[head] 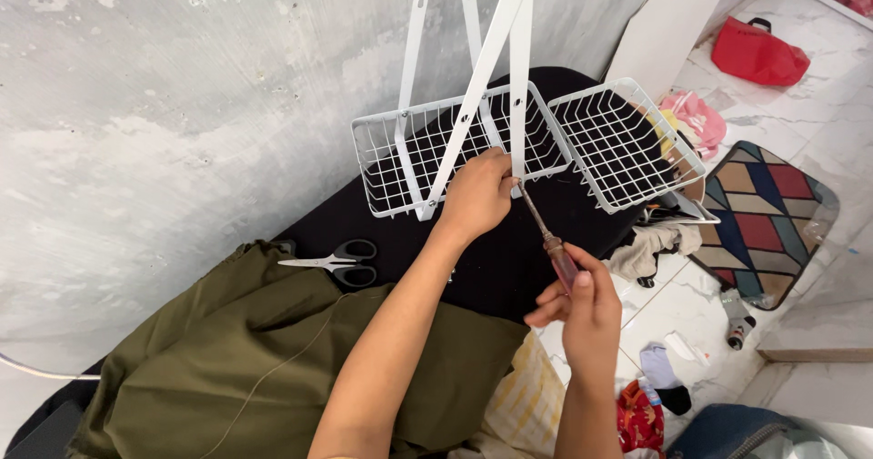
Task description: The person assembles a white wire dish rack by attaching wire baskets to a frame using a screwdriver. They insert screws and washers into holes on the frame and baskets, then tighten them to secure the components.
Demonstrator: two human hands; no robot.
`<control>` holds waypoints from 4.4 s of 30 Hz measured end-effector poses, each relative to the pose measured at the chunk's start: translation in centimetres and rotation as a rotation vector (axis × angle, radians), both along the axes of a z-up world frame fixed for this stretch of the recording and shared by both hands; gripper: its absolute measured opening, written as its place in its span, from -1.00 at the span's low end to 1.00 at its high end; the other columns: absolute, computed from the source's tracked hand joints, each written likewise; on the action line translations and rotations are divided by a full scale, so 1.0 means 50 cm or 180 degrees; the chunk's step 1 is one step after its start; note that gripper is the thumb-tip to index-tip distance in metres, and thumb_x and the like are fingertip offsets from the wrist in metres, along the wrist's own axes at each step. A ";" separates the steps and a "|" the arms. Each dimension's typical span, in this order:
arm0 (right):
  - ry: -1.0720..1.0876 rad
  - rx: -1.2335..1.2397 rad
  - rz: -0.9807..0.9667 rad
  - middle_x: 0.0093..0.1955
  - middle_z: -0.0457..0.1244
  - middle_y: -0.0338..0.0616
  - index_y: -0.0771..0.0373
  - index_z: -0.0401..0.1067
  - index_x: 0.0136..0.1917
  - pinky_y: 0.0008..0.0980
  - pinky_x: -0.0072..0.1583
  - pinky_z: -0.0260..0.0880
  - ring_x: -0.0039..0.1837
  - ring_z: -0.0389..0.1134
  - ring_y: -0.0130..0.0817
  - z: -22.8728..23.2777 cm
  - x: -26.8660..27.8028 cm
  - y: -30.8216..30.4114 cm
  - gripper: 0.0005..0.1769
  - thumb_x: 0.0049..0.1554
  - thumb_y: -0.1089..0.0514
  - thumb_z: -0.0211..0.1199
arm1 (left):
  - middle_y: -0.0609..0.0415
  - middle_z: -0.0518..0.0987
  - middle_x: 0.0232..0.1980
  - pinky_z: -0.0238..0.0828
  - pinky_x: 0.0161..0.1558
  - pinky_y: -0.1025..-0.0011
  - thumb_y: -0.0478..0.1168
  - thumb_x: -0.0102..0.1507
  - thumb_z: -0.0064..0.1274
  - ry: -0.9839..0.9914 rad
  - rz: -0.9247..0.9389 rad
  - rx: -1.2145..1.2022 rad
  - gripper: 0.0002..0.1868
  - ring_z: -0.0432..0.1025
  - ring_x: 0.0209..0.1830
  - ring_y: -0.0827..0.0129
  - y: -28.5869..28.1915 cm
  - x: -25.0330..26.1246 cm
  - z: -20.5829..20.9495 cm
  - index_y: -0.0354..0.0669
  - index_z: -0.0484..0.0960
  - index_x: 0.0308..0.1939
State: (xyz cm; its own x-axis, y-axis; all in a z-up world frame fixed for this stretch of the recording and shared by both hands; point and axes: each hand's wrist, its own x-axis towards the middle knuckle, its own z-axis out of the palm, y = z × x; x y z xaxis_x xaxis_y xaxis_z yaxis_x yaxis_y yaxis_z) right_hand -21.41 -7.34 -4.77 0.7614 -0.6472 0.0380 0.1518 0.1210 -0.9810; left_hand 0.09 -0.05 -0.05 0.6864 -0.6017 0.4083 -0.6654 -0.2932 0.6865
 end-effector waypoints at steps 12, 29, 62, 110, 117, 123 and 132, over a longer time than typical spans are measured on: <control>0.0561 -0.2599 -0.0449 0.02 0.33 0.11 0.43 0.20 0.24 -0.35 -0.11 0.45 -0.03 0.45 -0.27 0.015 -0.002 0.020 -0.60 0.21 0.23 0.22 | -0.02 0.52 -0.21 0.41 -0.21 0.11 -0.34 0.19 0.15 0.0002 0.0023 0.0122 -0.94 0.50 -0.22 0.00 0.001 -0.005 -0.002 -0.27 0.60 -0.31; -0.1273 0.2064 0.0440 -0.08 0.24 0.13 0.26 0.26 0.29 -0.67 -0.46 0.08 -0.49 0.09 -0.59 -0.053 0.023 0.007 -0.73 0.41 0.12 -0.07 | -0.05 0.52 -0.19 0.41 -0.22 0.10 -0.36 0.20 0.14 -0.0021 0.0002 0.0147 -0.93 0.51 -0.24 -0.02 -0.006 0.001 -0.013 -0.31 0.60 -0.33; 0.0026 -0.0496 0.0437 -0.18 0.32 -0.09 0.35 0.43 0.16 -0.62 -0.41 -0.02 -0.46 0.01 -0.66 0.029 0.045 -0.014 -0.75 0.37 0.23 -0.03 | -0.01 0.67 -0.25 0.45 -0.22 0.10 -0.36 0.18 0.08 -0.0275 0.0114 0.0213 -0.80 0.57 -0.28 0.02 0.009 -0.007 -0.016 -0.14 0.65 -0.12; -0.0009 0.0271 0.0967 -0.07 0.25 -0.12 0.35 0.33 0.10 -0.62 -0.42 -0.04 -0.41 0.03 -0.63 0.039 0.052 -0.034 -0.87 0.31 0.32 -0.01 | 0.00 0.66 -0.23 0.43 -0.28 0.11 -0.41 0.18 0.01 -0.0407 0.0086 0.0249 -0.74 0.56 -0.30 0.02 0.007 -0.008 -0.023 -0.12 0.61 -0.07; -0.0343 0.0810 0.0956 -0.03 0.26 -0.06 0.33 0.32 0.10 -0.65 -0.42 -0.06 -0.40 0.02 -0.65 0.031 0.050 -0.027 -0.88 0.34 0.30 -0.03 | 0.01 0.66 -0.23 0.43 -0.29 0.11 -0.40 0.20 0.01 -0.0413 0.0098 0.0259 -0.77 0.56 -0.31 0.02 0.008 -0.010 -0.022 -0.14 0.61 -0.09; -0.0579 0.1325 0.0935 -0.02 0.25 0.00 0.32 0.31 0.11 -0.68 -0.42 -0.07 -0.40 0.02 -0.65 0.016 0.052 -0.032 -0.87 0.36 0.27 -0.03 | 0.00 0.65 -0.23 0.42 -0.28 0.11 -0.41 0.19 0.00 -0.0428 0.0073 0.0290 -0.79 0.56 -0.30 0.02 0.005 -0.006 -0.027 -0.16 0.60 -0.12; -0.0958 0.2138 0.1253 0.03 0.21 0.09 0.31 0.31 0.14 -0.70 -0.43 -0.03 -0.40 0.00 -0.68 -0.003 0.048 -0.059 -0.84 0.38 0.24 -0.07 | -0.03 0.63 -0.23 0.43 -0.28 0.12 -0.40 0.19 0.02 -0.0523 0.0060 0.0348 -0.80 0.56 -0.31 0.03 0.005 -0.006 -0.029 -0.21 0.57 -0.11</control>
